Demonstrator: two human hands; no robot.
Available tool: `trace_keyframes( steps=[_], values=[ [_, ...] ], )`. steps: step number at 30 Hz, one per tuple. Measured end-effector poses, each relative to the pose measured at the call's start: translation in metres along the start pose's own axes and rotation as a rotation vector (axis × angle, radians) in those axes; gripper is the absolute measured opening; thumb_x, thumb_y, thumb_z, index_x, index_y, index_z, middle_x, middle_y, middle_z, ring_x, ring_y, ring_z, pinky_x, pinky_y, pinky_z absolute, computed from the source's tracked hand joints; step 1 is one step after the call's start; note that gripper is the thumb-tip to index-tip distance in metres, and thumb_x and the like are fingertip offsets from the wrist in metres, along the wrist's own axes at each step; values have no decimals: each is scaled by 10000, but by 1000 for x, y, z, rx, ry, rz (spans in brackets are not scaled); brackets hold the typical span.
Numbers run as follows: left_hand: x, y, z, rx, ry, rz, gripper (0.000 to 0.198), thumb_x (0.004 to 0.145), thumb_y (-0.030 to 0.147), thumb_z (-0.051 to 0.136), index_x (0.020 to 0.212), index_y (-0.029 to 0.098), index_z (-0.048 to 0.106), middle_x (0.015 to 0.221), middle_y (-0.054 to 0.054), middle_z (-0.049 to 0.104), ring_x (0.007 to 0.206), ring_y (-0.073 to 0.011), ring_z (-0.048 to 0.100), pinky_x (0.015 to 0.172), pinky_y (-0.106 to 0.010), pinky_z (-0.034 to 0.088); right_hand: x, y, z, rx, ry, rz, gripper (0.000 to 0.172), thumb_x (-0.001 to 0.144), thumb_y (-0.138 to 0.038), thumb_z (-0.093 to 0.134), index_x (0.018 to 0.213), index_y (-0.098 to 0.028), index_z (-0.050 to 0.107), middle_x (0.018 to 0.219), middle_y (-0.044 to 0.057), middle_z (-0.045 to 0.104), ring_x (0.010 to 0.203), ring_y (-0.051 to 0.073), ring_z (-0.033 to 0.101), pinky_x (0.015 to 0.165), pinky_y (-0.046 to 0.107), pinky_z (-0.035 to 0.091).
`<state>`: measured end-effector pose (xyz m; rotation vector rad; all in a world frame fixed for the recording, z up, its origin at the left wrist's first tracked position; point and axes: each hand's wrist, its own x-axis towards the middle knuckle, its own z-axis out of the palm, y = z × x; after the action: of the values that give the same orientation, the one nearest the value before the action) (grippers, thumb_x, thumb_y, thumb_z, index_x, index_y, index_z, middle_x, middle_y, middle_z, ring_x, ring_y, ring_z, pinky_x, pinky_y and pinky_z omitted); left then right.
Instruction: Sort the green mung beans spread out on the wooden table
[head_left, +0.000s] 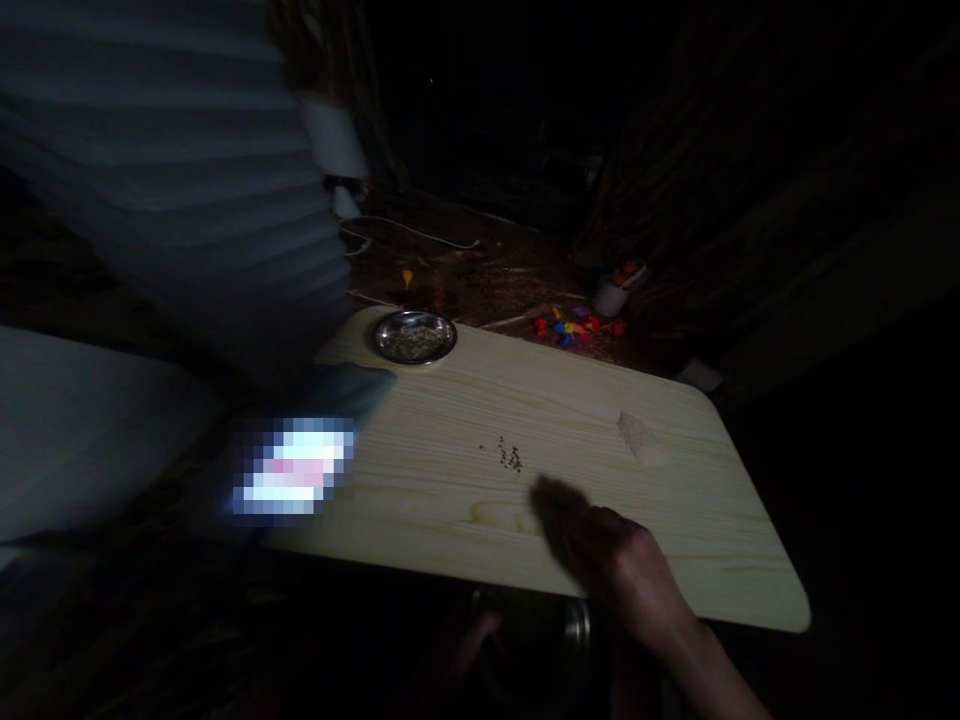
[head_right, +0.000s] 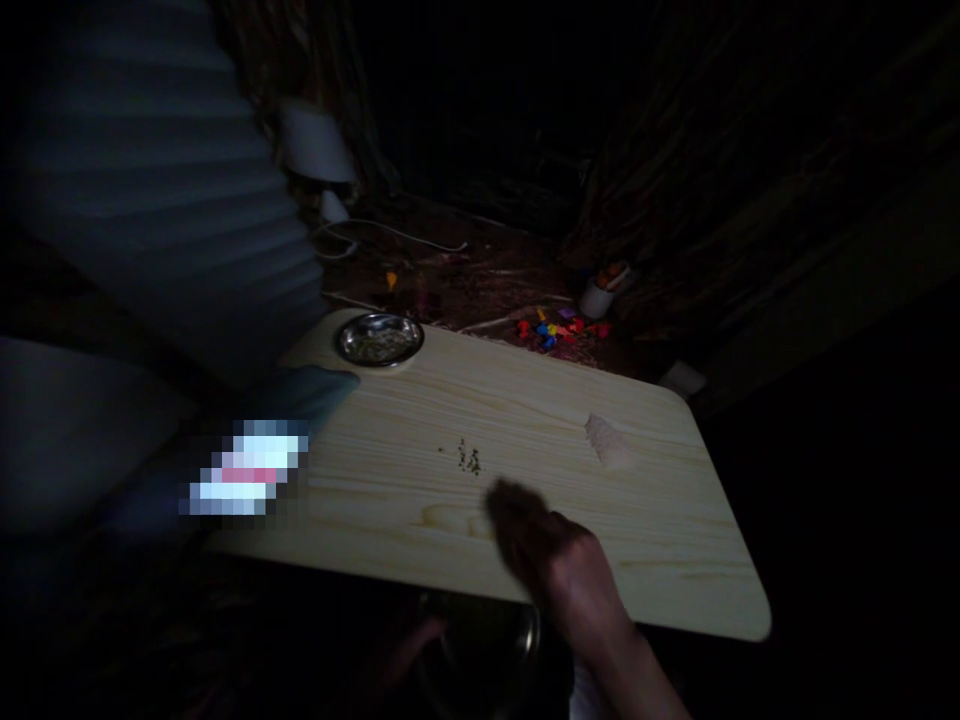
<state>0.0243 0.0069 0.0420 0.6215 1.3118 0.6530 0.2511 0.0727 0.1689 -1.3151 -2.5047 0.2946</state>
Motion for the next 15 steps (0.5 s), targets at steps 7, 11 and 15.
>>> trace_keyframes(
  steps=[7, 11, 15],
  values=[
    [2, -6, 4, -118, -33, -24, 533, 579, 465, 647, 1011, 153, 646, 1111, -111, 760, 1105, -354, 661, 991, -447, 484, -17, -31, 5, 29, -38, -1, 300, 982, -154, 530, 1179, -246, 736, 934, 60, 770, 797, 224, 704, 693, 349, 594],
    [-2, -7, 1, -140, -47, -17, 520, 600, 471, 670, 1018, 164, 627, 1139, -102, 747, 1115, -331, 663, 981, -418, 496, -26, -44, 9, 82, -35, -10, 364, 983, -121, 499, 1249, -256, 708, 912, 54, 750, 768, 218, 690, 660, 352, 584],
    [-5, -10, -2, -135, -80, 28, 478, 656, 464, 667, 1021, 157, 630, 1151, -112, 732, 1118, -326, 655, 1000, -424, 488, -32, -54, 11, 94, -16, -29, 432, 983, -104, 487, 1359, -252, 640, 954, 64, 754, 780, 213, 697, 668, 339, 588]
  ],
)
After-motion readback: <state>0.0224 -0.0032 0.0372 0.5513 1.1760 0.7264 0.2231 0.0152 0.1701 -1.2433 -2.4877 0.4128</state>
